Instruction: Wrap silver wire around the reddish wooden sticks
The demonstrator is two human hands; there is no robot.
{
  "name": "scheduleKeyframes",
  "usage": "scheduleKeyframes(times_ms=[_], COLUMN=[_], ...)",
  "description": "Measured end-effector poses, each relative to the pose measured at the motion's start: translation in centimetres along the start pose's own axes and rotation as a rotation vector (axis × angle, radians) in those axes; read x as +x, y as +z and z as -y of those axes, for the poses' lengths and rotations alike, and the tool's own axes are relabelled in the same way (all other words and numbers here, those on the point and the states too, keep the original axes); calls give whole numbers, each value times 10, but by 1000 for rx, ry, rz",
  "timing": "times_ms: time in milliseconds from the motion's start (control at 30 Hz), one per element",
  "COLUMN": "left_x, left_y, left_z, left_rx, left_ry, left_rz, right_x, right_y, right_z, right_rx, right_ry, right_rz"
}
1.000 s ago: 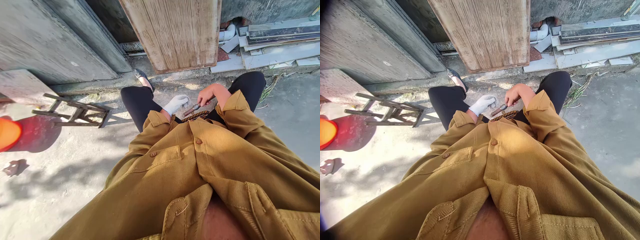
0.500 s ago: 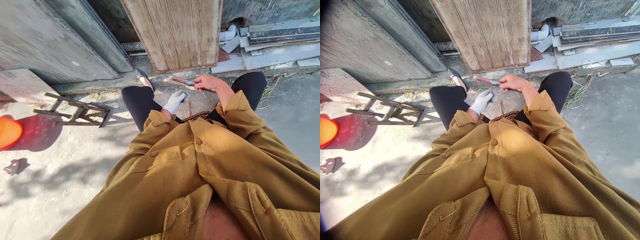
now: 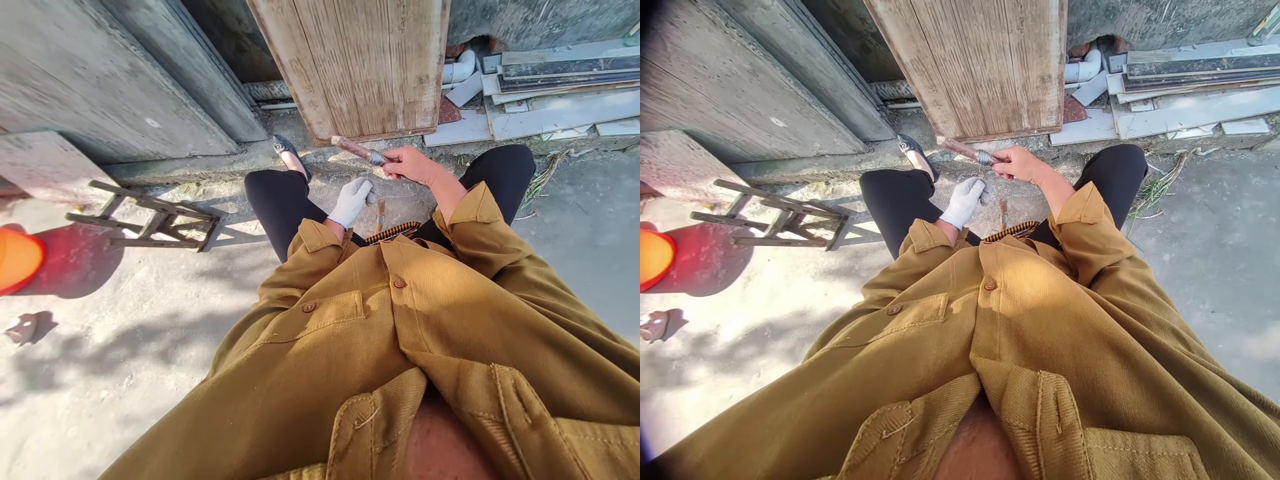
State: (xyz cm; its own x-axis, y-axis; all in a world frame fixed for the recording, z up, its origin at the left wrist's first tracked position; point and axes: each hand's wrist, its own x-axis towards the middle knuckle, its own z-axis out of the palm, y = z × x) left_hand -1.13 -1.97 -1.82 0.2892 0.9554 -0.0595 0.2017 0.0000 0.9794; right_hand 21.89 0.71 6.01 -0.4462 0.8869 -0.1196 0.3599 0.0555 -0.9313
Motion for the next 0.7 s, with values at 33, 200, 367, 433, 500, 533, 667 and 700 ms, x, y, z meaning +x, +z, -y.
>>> scheduleKeyframes(times_ms=[33,200,367,433,500,533,667,700], left_x=[0,3,1,-1,-3,-4,-5,-4], left_y=[0,-1,5,11,14,15,6,3], left_z=[0,-2,-2,-1,-1,-2,-5,-6], left_rx=[11,206,569,541,494,482,339,280], left_ry=[18,24,60,84,94,92,23,3], left_rz=[-6,-39,177,305,378,392,404,399], right_x=[0,0,-3,-5,-6,-6,-7,-7], right_y=[1,7,14,13,8,4,-15,-19], right_z=[2,14,22,19,12,8,-1,-1], right_rx=[-56,-584,-931,-905,-801,-730,-514,-497], right_ry=[-7,105,400,487,541,555,490,470], right_rz=[-21,-76,308,476,617,680,766,764])
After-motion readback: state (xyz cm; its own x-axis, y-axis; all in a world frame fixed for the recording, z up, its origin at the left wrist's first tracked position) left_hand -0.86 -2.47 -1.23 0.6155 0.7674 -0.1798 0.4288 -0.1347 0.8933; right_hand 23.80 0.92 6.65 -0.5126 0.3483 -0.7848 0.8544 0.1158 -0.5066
